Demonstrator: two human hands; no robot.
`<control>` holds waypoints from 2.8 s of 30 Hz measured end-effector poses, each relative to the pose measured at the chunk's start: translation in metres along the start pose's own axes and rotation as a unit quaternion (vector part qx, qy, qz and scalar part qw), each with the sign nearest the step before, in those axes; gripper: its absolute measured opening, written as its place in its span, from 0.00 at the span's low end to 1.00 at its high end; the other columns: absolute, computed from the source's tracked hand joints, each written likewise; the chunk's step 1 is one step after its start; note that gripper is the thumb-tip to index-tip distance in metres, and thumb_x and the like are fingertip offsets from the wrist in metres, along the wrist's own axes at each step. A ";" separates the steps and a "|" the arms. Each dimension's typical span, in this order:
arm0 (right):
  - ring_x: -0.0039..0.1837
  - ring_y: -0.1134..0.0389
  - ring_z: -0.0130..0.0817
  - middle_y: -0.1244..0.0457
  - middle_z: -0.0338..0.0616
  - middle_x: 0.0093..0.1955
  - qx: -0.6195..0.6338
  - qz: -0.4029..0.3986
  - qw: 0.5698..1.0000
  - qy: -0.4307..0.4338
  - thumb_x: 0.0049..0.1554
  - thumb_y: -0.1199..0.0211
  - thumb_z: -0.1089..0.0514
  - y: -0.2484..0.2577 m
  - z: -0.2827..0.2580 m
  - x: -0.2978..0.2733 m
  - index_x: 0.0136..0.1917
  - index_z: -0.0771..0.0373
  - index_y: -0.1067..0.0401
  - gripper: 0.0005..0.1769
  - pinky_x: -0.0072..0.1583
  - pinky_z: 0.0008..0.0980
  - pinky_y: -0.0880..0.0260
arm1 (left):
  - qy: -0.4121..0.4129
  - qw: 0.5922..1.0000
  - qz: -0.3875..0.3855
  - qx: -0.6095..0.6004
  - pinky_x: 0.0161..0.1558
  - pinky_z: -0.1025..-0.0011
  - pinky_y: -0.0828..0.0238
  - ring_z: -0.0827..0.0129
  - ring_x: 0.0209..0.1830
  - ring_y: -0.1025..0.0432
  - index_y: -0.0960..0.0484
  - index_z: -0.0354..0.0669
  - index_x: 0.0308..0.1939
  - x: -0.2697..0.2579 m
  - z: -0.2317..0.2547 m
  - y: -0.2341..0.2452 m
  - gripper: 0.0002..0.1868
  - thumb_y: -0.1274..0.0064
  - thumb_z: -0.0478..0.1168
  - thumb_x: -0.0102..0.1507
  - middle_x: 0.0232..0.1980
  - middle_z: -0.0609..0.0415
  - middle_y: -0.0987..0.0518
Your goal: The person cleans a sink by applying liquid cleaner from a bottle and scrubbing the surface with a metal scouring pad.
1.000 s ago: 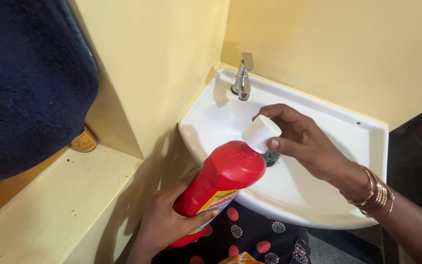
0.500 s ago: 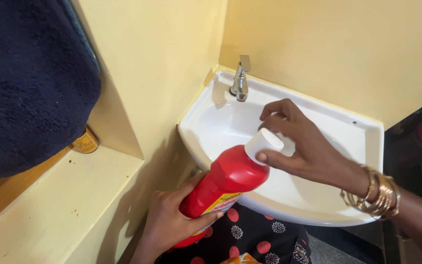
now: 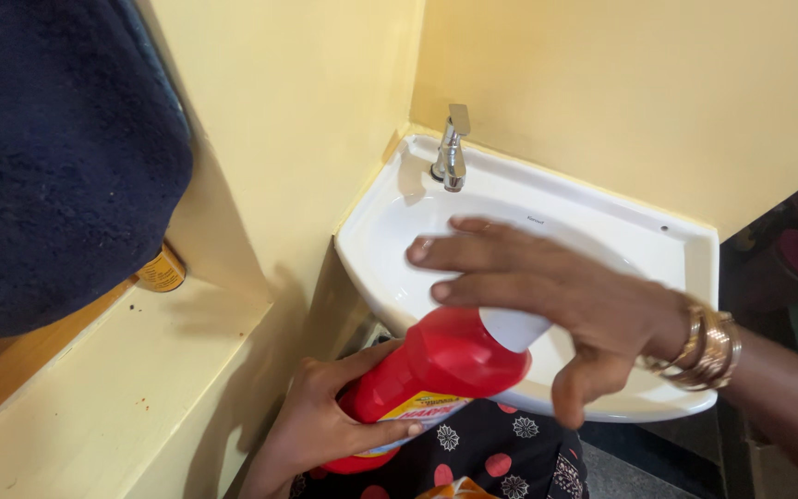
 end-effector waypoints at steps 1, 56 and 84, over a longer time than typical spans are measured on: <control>0.86 0.47 0.54 0.48 0.54 0.84 0.047 -0.006 0.999 0.006 0.63 0.63 0.18 -0.006 -0.002 0.003 0.77 0.58 0.42 0.50 0.87 0.59 0.56 | 0.001 1.000 -0.003 -0.001 0.47 0.68 0.16 0.64 0.42 0.12 0.20 0.44 0.61 -0.001 0.001 0.001 0.40 0.24 0.48 0.47 0.43 0.48 0.10; 0.59 0.36 0.33 0.47 0.52 0.70 -0.101 0.721 0.668 -0.153 0.67 0.57 0.73 -0.254 0.001 -0.095 0.68 0.61 0.48 0.18 0.60 0.37 0.26 | -0.120 0.908 0.153 -0.371 0.58 0.55 0.21 0.59 0.53 0.24 0.47 0.46 0.70 -0.087 -0.122 -0.088 0.38 0.36 0.43 0.65 0.62 0.44 0.32; 0.63 0.42 0.34 0.52 0.49 0.71 -0.189 0.645 0.712 -0.201 0.62 0.53 0.76 -0.242 -0.023 -0.103 0.69 0.61 0.52 0.26 0.65 0.36 0.32 | 0.018 0.989 0.027 -0.142 0.67 0.64 0.28 0.64 0.66 0.26 0.38 0.40 0.72 -0.121 -0.134 -0.113 0.57 0.20 0.46 0.45 0.65 0.48 0.21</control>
Point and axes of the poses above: each hand's wrist, its own x-axis towards the middle knuckle, its own y-axis out of the back of the hand, z = x × y, the point moved 4 cm from there along x, towards the middle knuckle
